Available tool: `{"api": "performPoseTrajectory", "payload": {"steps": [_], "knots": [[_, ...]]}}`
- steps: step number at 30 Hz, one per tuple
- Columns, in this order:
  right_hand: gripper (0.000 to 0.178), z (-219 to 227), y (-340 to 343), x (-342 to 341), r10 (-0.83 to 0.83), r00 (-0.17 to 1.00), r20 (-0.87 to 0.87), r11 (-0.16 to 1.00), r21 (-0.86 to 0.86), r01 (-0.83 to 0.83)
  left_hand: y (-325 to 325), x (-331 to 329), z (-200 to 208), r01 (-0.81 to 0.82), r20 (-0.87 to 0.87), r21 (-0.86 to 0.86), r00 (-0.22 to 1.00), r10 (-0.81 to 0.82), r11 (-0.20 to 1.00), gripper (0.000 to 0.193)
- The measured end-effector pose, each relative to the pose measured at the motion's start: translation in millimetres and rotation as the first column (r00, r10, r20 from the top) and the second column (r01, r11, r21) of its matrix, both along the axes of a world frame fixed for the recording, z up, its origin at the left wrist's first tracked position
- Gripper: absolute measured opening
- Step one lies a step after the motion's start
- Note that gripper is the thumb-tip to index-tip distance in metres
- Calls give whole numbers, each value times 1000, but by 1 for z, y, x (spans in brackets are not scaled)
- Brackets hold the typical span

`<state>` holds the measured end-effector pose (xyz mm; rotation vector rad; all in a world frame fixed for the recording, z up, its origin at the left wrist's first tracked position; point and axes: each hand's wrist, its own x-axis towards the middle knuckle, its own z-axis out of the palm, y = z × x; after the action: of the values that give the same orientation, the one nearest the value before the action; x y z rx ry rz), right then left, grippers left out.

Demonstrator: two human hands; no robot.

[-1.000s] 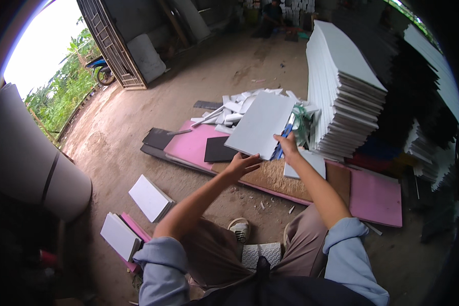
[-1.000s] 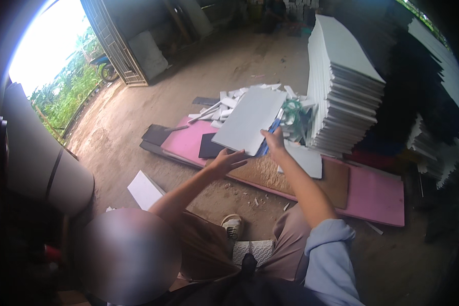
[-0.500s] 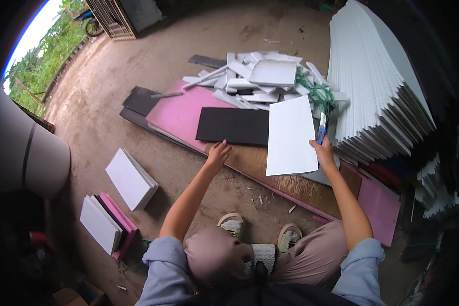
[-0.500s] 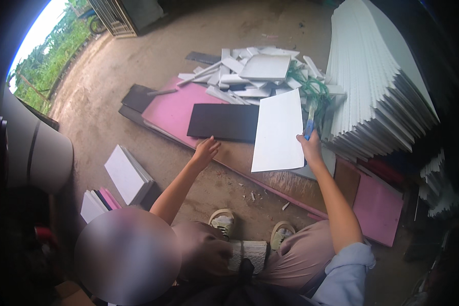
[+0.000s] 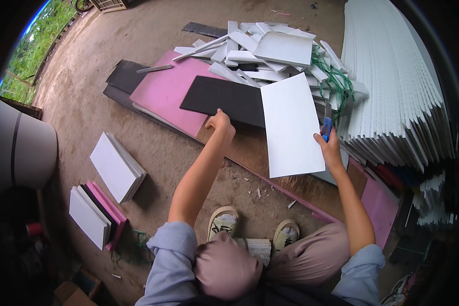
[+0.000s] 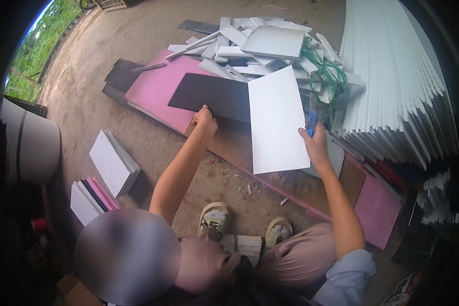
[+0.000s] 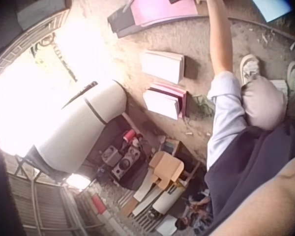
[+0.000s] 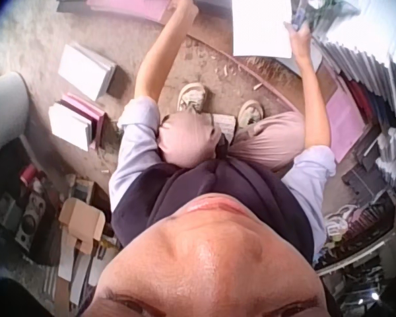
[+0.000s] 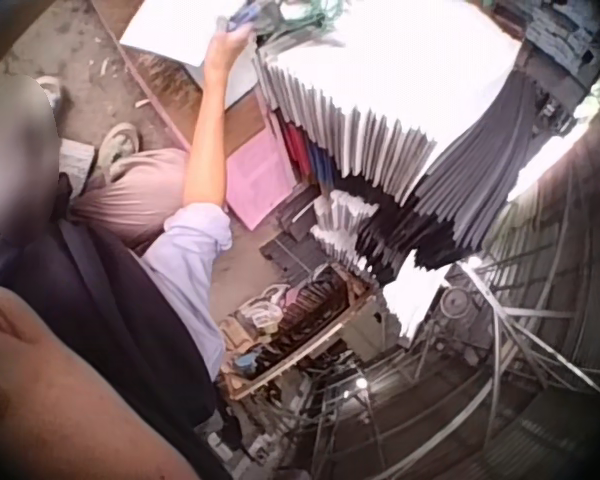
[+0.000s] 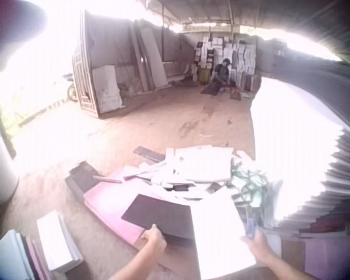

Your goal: The person sits on the floor and uses a utility knife to cut white and black rectangular sheets. They align the sheets, score them with the knife, and break them along the cut line. The cut pieces are stacked nearby.

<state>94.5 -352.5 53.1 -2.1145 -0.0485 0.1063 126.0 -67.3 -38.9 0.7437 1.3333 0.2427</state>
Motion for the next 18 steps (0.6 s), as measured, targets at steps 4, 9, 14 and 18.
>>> {"api": "performPoseTrajectory", "payload": {"steps": [4, 9, 14, 18], "knots": [[27, -6, -6, 0, 9, 999, -35, 999, 38, -7, 26, -21, 31, -117, 113, 486, 991, 70, 866, 43], [30, -30, 39, -10, 104, 983, -151, 980, 187, -75, 133, -81, 52, -307, 322, 580, 937, 134, 754, 33], [25, -57, 111, -18, 186, 946, -264, 957, 268, -113, 173, -140, 42, -34, 122, 739, 989, -83, 673, 31], [24, -85, 144, -15, 188, 952, -242, 962, 243, -128, 151, -147, 35, 199, 68, 582, 954, -291, 788, 38]]}}
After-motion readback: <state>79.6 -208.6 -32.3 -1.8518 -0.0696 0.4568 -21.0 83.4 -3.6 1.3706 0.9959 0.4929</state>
